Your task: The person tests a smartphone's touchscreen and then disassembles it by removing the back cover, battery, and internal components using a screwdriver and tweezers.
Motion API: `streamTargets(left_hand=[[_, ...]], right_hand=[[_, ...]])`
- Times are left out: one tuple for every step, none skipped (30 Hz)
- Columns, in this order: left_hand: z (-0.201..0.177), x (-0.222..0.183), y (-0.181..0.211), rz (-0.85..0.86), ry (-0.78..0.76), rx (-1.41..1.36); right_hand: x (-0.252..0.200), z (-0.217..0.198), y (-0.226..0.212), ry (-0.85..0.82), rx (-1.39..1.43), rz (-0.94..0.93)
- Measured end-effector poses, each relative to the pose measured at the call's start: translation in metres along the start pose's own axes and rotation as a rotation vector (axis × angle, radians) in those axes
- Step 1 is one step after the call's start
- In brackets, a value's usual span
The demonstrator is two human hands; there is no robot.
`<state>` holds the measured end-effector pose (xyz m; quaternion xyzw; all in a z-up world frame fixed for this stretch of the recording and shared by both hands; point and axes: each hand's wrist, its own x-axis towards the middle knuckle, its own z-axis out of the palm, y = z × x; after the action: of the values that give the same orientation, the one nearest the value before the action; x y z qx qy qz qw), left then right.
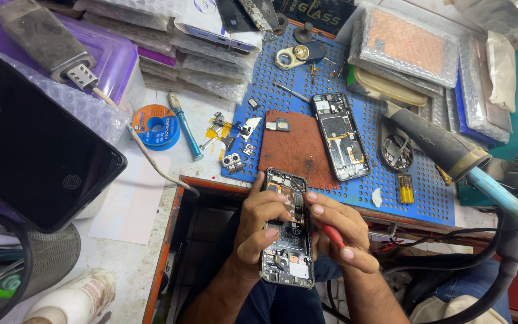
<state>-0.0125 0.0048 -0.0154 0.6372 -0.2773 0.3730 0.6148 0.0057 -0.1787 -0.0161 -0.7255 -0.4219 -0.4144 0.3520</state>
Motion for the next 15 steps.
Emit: streamTargets(left_hand=[[-0.0001,-0.0002,-0.0004,0.000,0.006,-0.001],[0.0004,-0.0003,-0.0009,0.000,0.011,-0.005],[0.0008,-0.0006,-0.0013,0.000,0.017,-0.009],[0.0004,-0.0009,-0.0014,-0.002,0.005,-0.009],[-0.0007,-0.0015,-0.0014,-0.005,-0.007,-0.010],[-0.0015,-0.0024,-0.0012,-0.008,-0.016,-0.007],[-0.0022,-0.0032,-0.0011,-0.008,-0.019,-0.006],[-0.0030,-0.0037,-0.0014,-0.006,-0.022,-0.005],[-0.0037,-0.0041,-0.0017,-0.004,-0.025,-0.005],[-0.0041,-0.0044,-0.0022,-0.002,-0.030,0.000],[-0.0043,-0.0045,-0.0030,0.000,-0.035,0.005],[-0.0044,-0.0047,-0.0033,0.001,-0.039,0.009],[-0.0042,-0.0049,-0.0034,0.000,-0.033,0.010],[-0.0032,-0.0052,-0.0037,-0.001,-0.028,0.009],[-0.0025,-0.0055,-0.0038,-0.002,-0.023,0.007]], right_hand=[[0.0009,0.0000,-0.0003,-0.003,-0.001,0.008],[0.0016,-0.0003,-0.0004,-0.009,0.007,0.000],[0.0019,-0.0014,-0.0012,-0.015,0.015,-0.008],[0.0019,-0.0019,-0.0016,-0.021,0.023,-0.016],[0.0015,-0.0022,-0.0018,-0.019,0.011,-0.012],[0.0009,-0.0024,-0.0016,-0.019,0.002,-0.009],[0.0001,-0.0022,-0.0013,-0.019,-0.007,-0.006],[-0.0007,-0.0018,-0.0005,-0.012,-0.005,-0.018],[-0.0016,-0.0013,0.0004,-0.004,-0.004,-0.030],[-0.0027,-0.0011,0.0008,0.003,-0.002,-0.042],[-0.0038,-0.0008,0.0009,-0.001,-0.021,-0.003],[-0.0049,-0.0007,-0.0001,-0.005,-0.042,0.036],[-0.0057,-0.0005,-0.0006,-0.011,-0.062,0.075],[-0.0065,0.0000,-0.0001,-0.004,-0.057,0.046],[-0.0068,0.0004,0.0003,0.002,-0.051,0.017]])
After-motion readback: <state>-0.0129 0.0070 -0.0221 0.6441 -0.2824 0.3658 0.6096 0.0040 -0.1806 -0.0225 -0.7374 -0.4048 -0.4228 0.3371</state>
